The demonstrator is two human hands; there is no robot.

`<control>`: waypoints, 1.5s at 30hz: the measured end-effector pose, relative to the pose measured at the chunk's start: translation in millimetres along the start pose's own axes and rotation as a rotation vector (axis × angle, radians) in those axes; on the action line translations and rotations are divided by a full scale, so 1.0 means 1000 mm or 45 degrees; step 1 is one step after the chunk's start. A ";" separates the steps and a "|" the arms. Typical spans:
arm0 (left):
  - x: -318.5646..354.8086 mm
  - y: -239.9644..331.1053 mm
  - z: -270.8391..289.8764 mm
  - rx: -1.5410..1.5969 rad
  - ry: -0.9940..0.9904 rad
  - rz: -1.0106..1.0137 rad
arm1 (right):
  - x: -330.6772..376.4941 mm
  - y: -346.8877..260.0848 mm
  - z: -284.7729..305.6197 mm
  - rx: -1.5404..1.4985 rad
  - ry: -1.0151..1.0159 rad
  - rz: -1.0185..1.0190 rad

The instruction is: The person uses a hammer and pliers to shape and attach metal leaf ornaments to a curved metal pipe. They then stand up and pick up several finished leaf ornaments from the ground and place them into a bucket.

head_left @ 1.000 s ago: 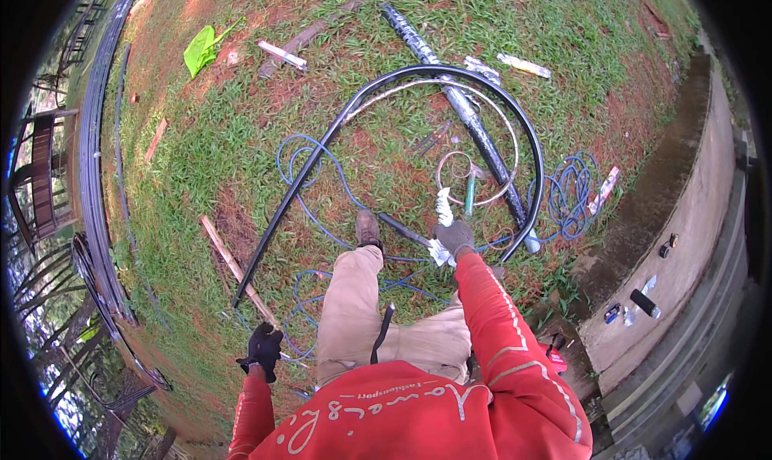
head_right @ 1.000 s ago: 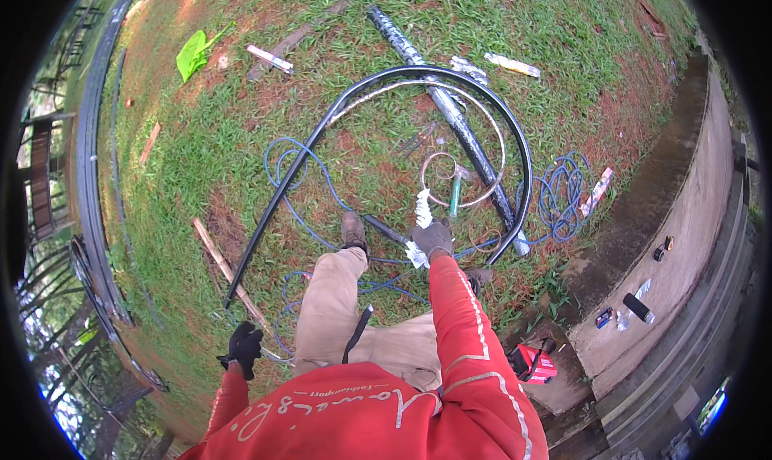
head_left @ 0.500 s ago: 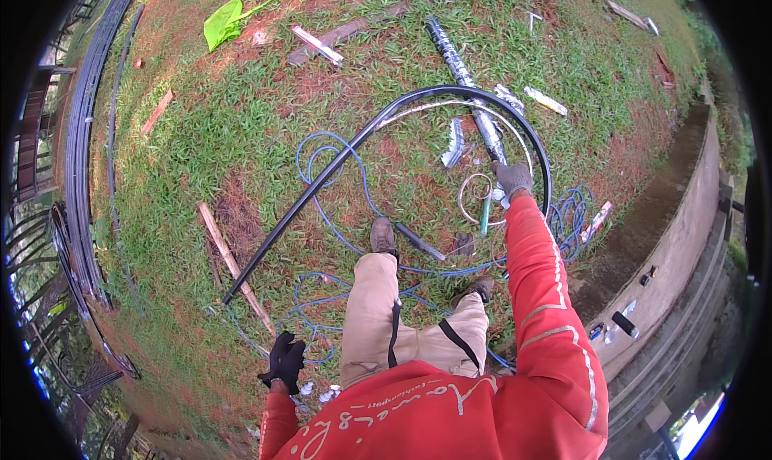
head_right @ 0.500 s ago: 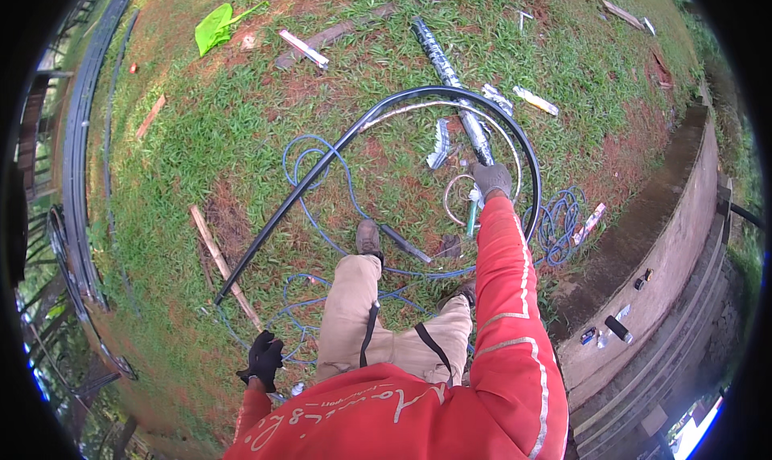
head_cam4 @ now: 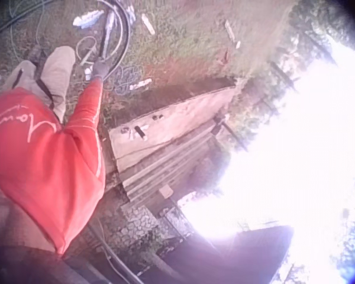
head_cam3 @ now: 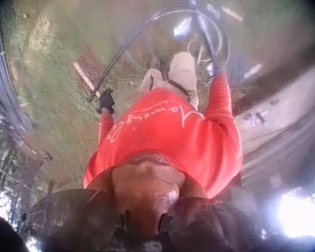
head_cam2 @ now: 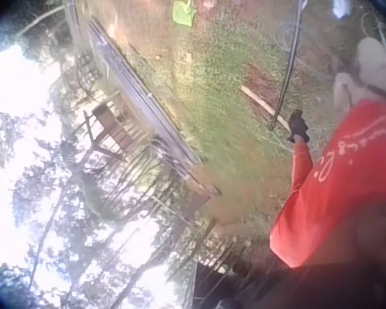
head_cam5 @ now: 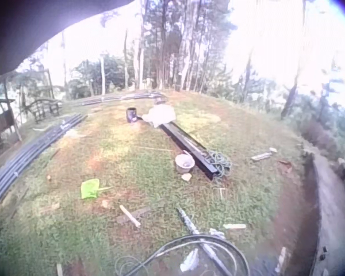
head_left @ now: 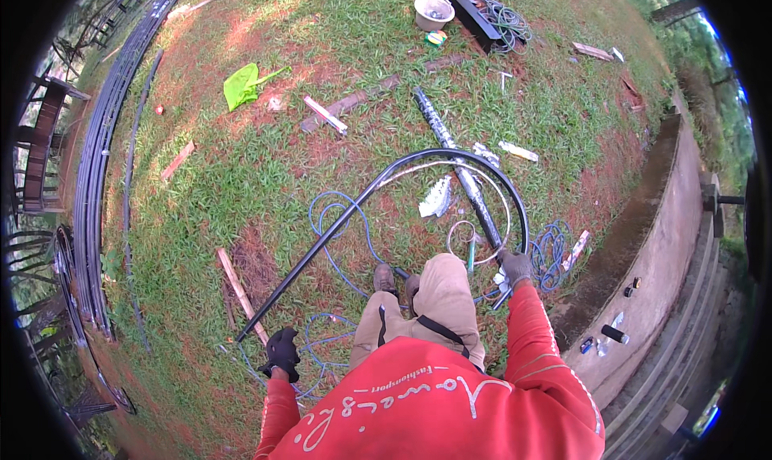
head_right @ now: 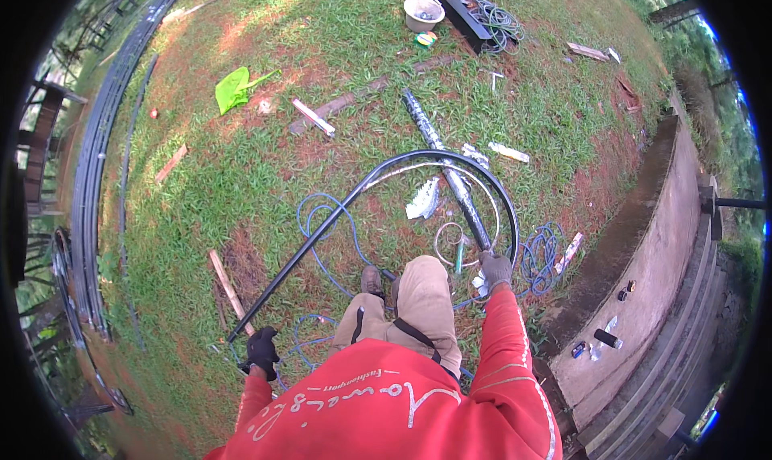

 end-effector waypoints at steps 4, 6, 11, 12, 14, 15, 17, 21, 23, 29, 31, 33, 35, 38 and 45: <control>-0.008 0.073 -0.020 0.127 -0.064 -0.111 | -0.041 0.066 -0.008 -0.338 0.135 -0.198; -0.006 0.123 -0.017 0.384 -0.059 -0.117 | -0.033 0.037 -0.039 -0.541 0.082 -0.258; -0.045 0.273 -0.038 0.607 -0.156 -0.413 | -0.034 -0.101 -0.067 -1.561 -0.298 -0.539; -0.055 0.317 -0.069 0.664 -0.268 -0.466 | -0.071 -0.102 -0.057 -1.666 -0.328 -0.494; -0.076 0.399 -0.121 0.711 -0.407 -0.541 | -0.142 -0.133 -0.059 -1.733 -0.297 -0.354; -0.083 0.431 -0.130 0.725 -0.469 -0.575 | -0.150 -0.184 -0.073 -1.716 -0.291 -0.271; -0.087 0.497 -0.140 0.616 -0.563 -0.600 | -0.149 -0.298 -0.091 -1.701 -0.468 -0.422; -0.048 0.634 -0.206 0.372 -0.603 -0.830 | -0.159 -0.465 -0.098 -1.409 -0.520 -0.085; -0.040 0.688 -0.218 0.410 -0.648 -0.834 | -0.125 -0.547 -0.106 -1.398 -0.589 0.073; -0.075 0.813 -0.248 0.650 -0.981 -0.773 | -0.106 -0.687 -0.153 -1.242 -0.462 0.616; -0.109 0.846 -0.241 0.621 -0.934 -0.712 | -0.108 -0.725 -0.155 -1.344 -0.608 0.463; -0.147 0.881 -0.244 0.692 -1.002 -0.659 | -0.148 -0.754 -0.165 -1.400 -0.656 0.453; -0.179 0.920 -0.237 0.751 -1.053 -0.600 | -0.186 -0.782 -0.169 -1.372 -0.468 0.609; -0.253 0.968 -0.209 0.889 -1.019 -0.581 | -0.269 -0.799 -0.164 -1.314 -0.202 0.497; -0.332 1.090 -0.119 0.764 -0.910 -0.672 | -0.438 -0.708 -0.107 -0.798 0.265 0.123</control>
Point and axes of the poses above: each hand's wrist, its own x-axis away from the middle knuckle, its own z-axis out of the back of the hand, y = z × x, the point moved 2 cm from there along -x, towards the middle knuckle, and after that the axes turned 14 degrees about -x, right-handed, at the moved point
